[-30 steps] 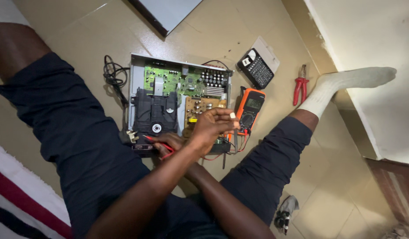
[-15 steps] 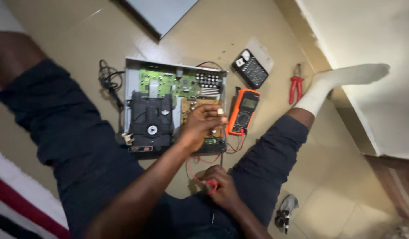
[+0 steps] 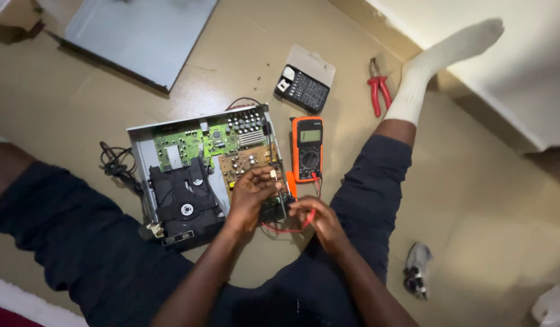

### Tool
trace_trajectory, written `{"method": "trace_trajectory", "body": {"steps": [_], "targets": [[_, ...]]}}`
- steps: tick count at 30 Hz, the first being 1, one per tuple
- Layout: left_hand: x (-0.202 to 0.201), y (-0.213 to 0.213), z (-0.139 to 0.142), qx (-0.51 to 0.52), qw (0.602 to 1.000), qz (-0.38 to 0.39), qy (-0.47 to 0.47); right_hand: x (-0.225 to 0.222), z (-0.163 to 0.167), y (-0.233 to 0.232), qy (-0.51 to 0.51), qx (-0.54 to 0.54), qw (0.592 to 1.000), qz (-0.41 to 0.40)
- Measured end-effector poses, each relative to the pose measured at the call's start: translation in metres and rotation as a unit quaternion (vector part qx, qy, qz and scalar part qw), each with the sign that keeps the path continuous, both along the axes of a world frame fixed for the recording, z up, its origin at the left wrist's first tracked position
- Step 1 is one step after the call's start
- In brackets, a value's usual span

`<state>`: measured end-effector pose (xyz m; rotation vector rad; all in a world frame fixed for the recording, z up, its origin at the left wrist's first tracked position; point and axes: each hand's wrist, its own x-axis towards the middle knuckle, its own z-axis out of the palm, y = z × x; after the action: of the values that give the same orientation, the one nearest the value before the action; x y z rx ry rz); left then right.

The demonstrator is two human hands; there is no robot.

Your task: The person sits on the floor servicing an opened DVD player. They use multimeter test probes on the circuit board, reposition the unit, and use a screwdriver to unscrew and adjust components on the power board while handling the power cord.

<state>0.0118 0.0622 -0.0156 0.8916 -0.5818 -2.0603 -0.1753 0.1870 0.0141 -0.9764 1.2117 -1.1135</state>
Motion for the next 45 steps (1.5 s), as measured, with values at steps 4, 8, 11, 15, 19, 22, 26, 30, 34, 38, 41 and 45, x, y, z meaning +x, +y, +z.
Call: {"method": "trace_trajectory", "body": {"steps": [4,8,11,15,19,22,26,30,34,38,41,45], "targets": [[0.005,0.013,-0.011,-0.026,1.0,0.014,0.009,0.025,-0.01,-0.02,0.009,0.056,0.998,-0.019],[0.009,0.02,-0.017,-0.062,0.998,-0.002,-0.012,0.045,-0.024,-0.019,0.074,0.037,0.996,-0.039],[0.008,0.025,-0.019,-0.05,0.998,-0.021,-0.023,0.043,-0.027,-0.012,-0.001,0.03,0.997,-0.068],[0.007,0.022,-0.021,-0.051,0.998,0.004,-0.043,0.004,-0.01,0.004,0.071,0.076,0.994,-0.044],[0.018,0.012,-0.016,-0.036,0.998,0.028,-0.05,-0.052,0.025,0.021,0.222,0.117,0.966,-0.058],[0.025,0.005,-0.008,-0.008,0.999,0.036,-0.033,-0.083,0.049,0.024,0.199,0.085,0.965,-0.148],[0.025,-0.002,-0.004,0.025,0.999,0.032,-0.027,-0.115,0.07,0.012,0.308,-0.032,0.924,-0.226],[0.023,0.0,-0.014,0.023,0.998,0.029,-0.051,-0.151,0.064,-0.031,0.253,-0.146,0.888,-0.355],[0.016,-0.001,-0.022,0.004,0.996,0.039,-0.079,-0.17,0.036,-0.092,0.452,-0.202,0.815,-0.301],[0.015,-0.007,-0.015,-0.029,0.995,0.043,-0.085,-0.162,0.003,-0.139,0.565,-0.095,0.784,-0.239],[0.017,-0.013,-0.005,-0.062,0.989,0.073,-0.112,-0.139,-0.012,-0.143,0.574,0.012,0.791,-0.21],[0.019,-0.015,0.001,0.003,0.991,0.064,-0.12,-0.115,-0.021,-0.124,0.566,-0.121,0.784,-0.227]]}}
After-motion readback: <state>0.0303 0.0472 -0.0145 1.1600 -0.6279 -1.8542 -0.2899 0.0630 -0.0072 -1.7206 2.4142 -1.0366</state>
